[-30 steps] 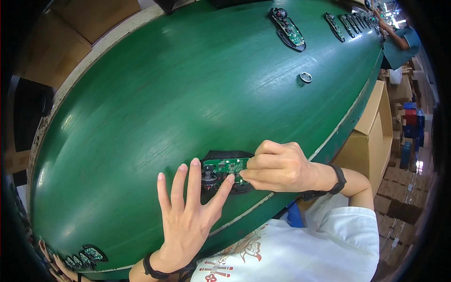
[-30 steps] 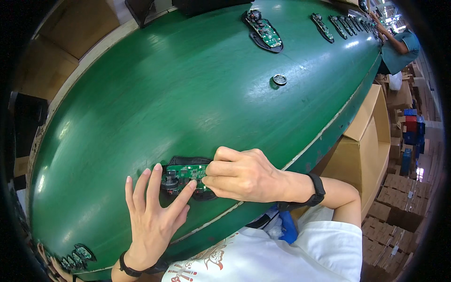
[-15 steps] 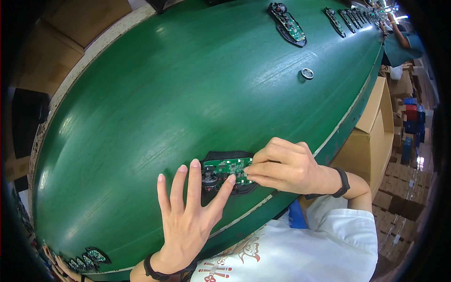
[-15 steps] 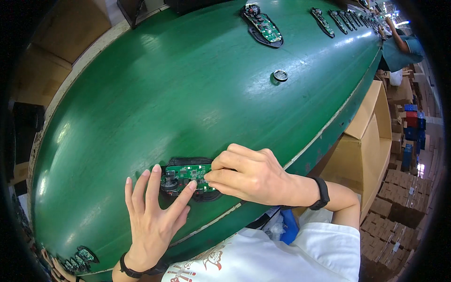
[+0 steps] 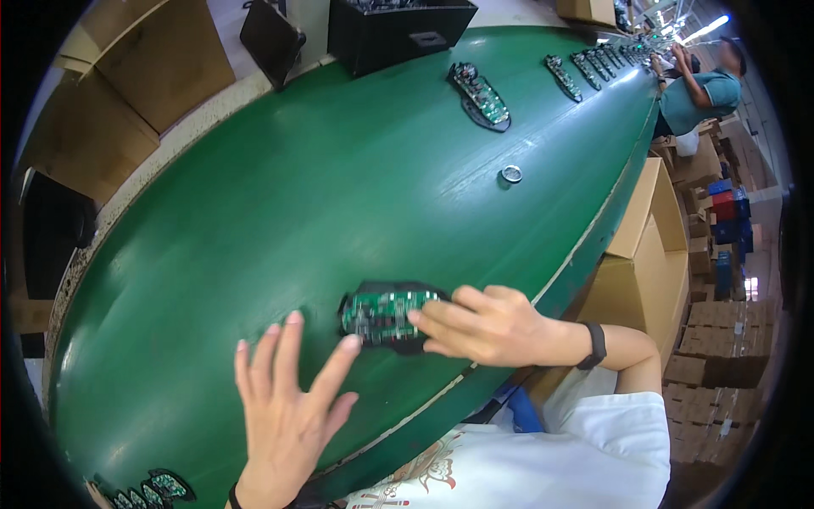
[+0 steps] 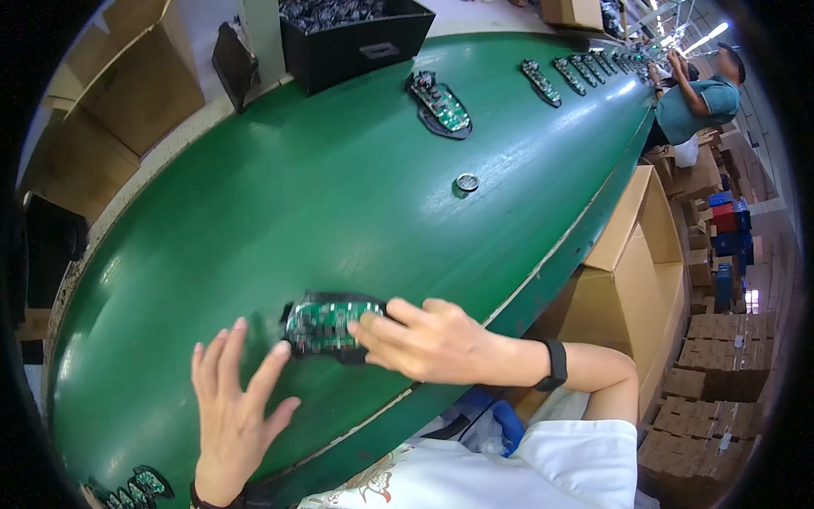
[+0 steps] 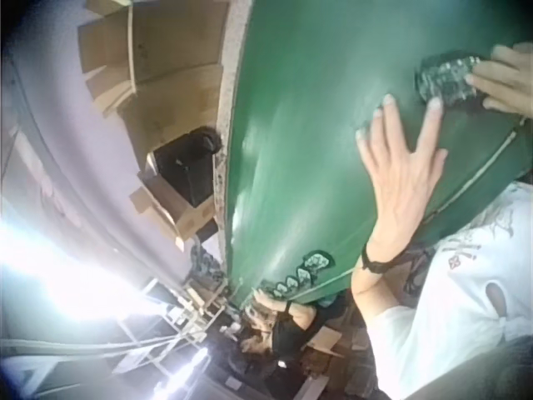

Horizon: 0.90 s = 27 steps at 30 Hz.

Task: The person assembles small electronic devices on a green workbench. They repeatedly pick up circular components and place them onto green circuit boards, then move the assembled units along the table. Cardboard boxes and bins of parts are visible nearby.

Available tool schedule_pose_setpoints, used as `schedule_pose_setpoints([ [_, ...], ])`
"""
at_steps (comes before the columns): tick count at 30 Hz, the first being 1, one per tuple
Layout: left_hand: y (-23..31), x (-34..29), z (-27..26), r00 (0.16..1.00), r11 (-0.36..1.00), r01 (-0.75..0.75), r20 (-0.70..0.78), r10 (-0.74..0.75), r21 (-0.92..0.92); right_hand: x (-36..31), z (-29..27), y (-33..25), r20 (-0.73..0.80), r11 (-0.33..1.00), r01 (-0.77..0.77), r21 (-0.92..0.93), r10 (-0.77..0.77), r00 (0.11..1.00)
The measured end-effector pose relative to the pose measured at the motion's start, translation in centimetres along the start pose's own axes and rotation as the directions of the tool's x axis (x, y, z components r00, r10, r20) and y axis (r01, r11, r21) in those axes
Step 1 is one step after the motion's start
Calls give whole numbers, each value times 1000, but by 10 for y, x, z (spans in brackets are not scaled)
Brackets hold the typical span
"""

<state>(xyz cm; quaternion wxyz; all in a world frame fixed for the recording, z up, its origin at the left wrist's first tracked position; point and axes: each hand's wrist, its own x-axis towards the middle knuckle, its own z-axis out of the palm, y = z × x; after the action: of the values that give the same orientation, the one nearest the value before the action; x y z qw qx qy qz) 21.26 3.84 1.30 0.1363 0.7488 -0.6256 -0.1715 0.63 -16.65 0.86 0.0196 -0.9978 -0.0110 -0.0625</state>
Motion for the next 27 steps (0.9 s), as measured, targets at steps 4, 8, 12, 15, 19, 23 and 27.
schedule_pose_setpoints([
  [4, -14, -21, -13, 987, 981, 158, -10, -158, 117, 13, 9, 43, -112, 981, -189, -50, 183, 977],
  [8, -16, -45, -27, 965, 953, 258, 6, -262, 162, 29, 23, 95, -183, 893, -413, -180, 382, 906],
  [12, -28, -63, -18, 960, 950, 275, 3, -278, 149, 32, 19, 116, -142, 818, -546, -182, 527, 838],
  [15, -33, -76, -14, 961, 948, 276, -23, -275, 157, 33, -2, 101, -123, 799, -597, -78, 586, 801],
  [19, -41, -76, -9, 968, 951, 250, -51, -245, 183, -5, -6, 110, -61, 719, -681, -137, 680, 731],
  [23, -46, -80, -1, 975, 948, 215, -111, -194, 233, -43, 9, 129, -11, 744, -653, -140, 659, 752],
  [27, -46, -94, 8, 970, 918, 226, -161, -182, 325, -64, 22, 156, -48, 781, -617, -98, 616, 787],
])
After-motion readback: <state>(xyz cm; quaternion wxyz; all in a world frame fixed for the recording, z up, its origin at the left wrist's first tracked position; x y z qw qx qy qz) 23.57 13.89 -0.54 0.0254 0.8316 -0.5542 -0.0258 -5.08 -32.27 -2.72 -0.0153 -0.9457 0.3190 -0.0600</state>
